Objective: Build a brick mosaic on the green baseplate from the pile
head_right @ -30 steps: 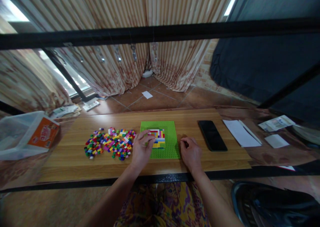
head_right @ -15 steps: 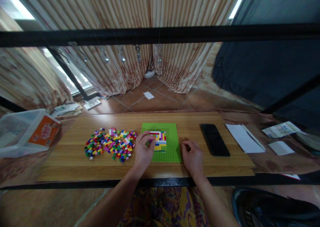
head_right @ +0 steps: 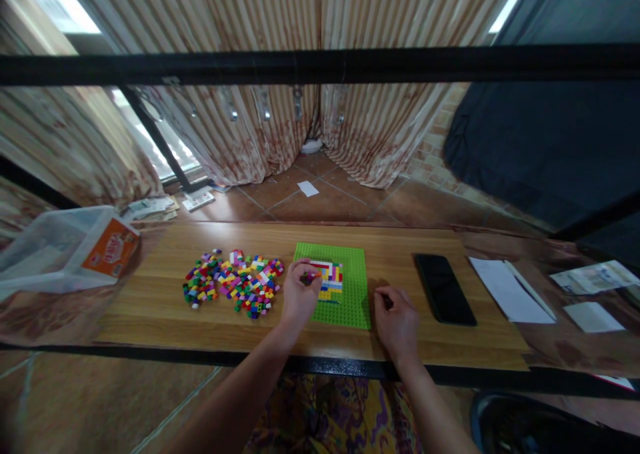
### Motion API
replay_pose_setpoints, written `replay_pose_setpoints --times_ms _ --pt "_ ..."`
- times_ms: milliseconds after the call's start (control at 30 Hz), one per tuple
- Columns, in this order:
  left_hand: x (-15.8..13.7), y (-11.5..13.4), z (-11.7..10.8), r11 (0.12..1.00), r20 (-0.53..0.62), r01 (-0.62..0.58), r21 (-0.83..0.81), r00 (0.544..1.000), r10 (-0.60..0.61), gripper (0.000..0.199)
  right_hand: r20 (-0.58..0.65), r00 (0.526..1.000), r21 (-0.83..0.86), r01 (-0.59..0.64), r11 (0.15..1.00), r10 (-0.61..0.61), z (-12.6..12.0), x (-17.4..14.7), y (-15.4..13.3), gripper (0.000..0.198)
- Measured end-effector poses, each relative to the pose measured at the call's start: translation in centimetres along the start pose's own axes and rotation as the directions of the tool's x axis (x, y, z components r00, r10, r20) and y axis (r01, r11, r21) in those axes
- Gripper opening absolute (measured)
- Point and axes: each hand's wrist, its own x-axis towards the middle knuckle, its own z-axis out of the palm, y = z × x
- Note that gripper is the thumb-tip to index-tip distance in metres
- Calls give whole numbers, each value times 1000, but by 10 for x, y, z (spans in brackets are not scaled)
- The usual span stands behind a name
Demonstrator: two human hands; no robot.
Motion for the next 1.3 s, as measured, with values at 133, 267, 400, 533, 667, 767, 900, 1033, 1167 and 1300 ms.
replay_pose_setpoints --times_ms 133,267,400,533,667,767,900,1033,1167,1300 --pt "-1 -2 1 1000 -36 -17 -16 999 16 19 8 1000 -20 12 1000 -12 1 -1 4 29" --pt "-8 5 -4 996 -27 -74 43 997 75 15 9 1000 -40 14 999 -13 2 -1 9 33" --pt "-23 16 -21 975 36 -183 128 983 180 14 17 1000 -59 -5 998 6 2 -1 10 34" --pt "-43 11 -59 927 100 -275 253 961 258 21 21 1000 -57 -17 998 18 1 -1 8 34" --pt "-59 -11 -106 889 59 -258 379 965 255 19 15 1000 -59 -7 998 8 -1 0 5 35" --pt "-67 -24 -133 853 0 -202 482 973 231 18 18 1000 -61 -6 998 7 -1 0 4 36" --pt "-72 -30 -147 795 -12 -139 590 983 181 15 17 1000 -84 0 996 2 -2 -1 5 35" --pt "-67 -30 -141 723 -4 -112 682 987 158 16 24 1000 -83 3 997 -1 -3 -1 4 36" --pt "-58 -32 -135 693 26 -121 711 989 147 10 35 999 -88 -23 996 26 -3 -1 2 37" --pt "-54 -37 -135 701 55 -148 697 987 154 6 38 999 -89 -29 996 33 -3 -1 2 36"
